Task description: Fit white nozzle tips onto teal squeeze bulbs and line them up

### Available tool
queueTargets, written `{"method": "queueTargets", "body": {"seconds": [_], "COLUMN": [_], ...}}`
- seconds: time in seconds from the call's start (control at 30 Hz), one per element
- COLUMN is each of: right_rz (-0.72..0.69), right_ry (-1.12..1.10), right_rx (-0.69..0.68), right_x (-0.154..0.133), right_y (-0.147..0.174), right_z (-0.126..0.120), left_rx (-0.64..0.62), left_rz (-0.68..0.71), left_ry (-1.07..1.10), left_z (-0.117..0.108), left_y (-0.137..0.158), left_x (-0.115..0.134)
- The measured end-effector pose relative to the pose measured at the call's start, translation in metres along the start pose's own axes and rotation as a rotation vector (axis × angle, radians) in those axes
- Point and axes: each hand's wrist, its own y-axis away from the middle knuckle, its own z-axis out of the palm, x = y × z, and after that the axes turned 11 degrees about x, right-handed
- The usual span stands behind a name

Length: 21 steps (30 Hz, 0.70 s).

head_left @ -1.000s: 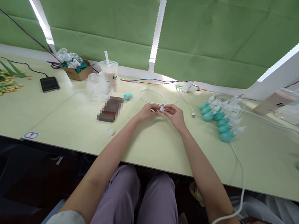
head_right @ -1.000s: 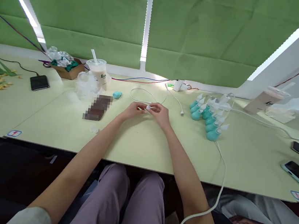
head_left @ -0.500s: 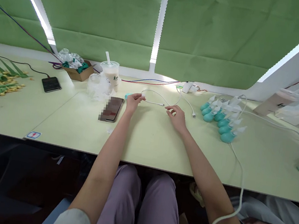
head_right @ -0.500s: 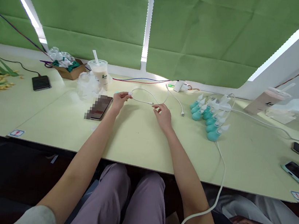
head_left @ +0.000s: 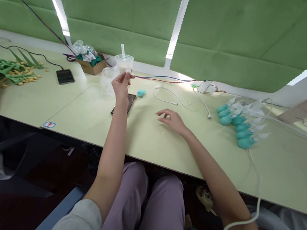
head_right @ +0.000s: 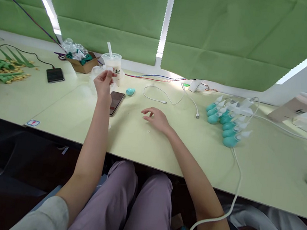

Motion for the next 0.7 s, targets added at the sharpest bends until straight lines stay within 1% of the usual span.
{"method": "queueTargets", "body": {"seconds": [0.07,0.13,0.23,0.3,0.37,0.43,0.5,0.57,0.63,0.7], "right_rz": [-0.069,-0.139,-0.260,-0.312,-0.337,-0.351,-0.344,-0.320,-0.278,-0.208], "right_ry": [0.019,0.047,0.098,0.169,0.245,0.274,0.263,0.267,0.322,0.414], "right_rx": [-0.082,-0.120,-0.155,-0.142,-0.133,-0.141,-0.138,-0.108,-0.055,0.019], "right_x": [-0.018,-0.037,-0.063,-0.075,-0.083,-0.086,-0.084,-0.076,-0.065,-0.050], "right_y": [0.000,0.001,0.005,0.006,0.005,0.003,0.002,0.001,-0.001,-0.002], "right_z": [0.012,0.027,0.060,0.085,0.108,0.123,0.125,0.114,0.094,0.068], "left_rx": [0.000,-0.035,-0.058,-0.052,-0.046,-0.051,-0.068,-0.097,-0.137,-0.204], "left_rz": [0.040,0.093,0.174,0.185,0.167,0.143,0.127,0.116,0.096,0.065], "left_ry": [0.030,0.028,-0.039,-0.111,-0.157,-0.154,-0.125,-0.105,-0.108,-0.119], "left_z": [-0.012,-0.026,-0.044,-0.052,-0.057,-0.057,-0.054,-0.048,-0.036,-0.021], "left_y": [-0.008,-0.018,-0.033,-0.039,-0.041,-0.037,-0.030,-0.021,-0.011,-0.001], "left_x": [0.011,0.022,0.034,0.035,0.031,0.025,0.019,0.014,0.009,0.000]}}
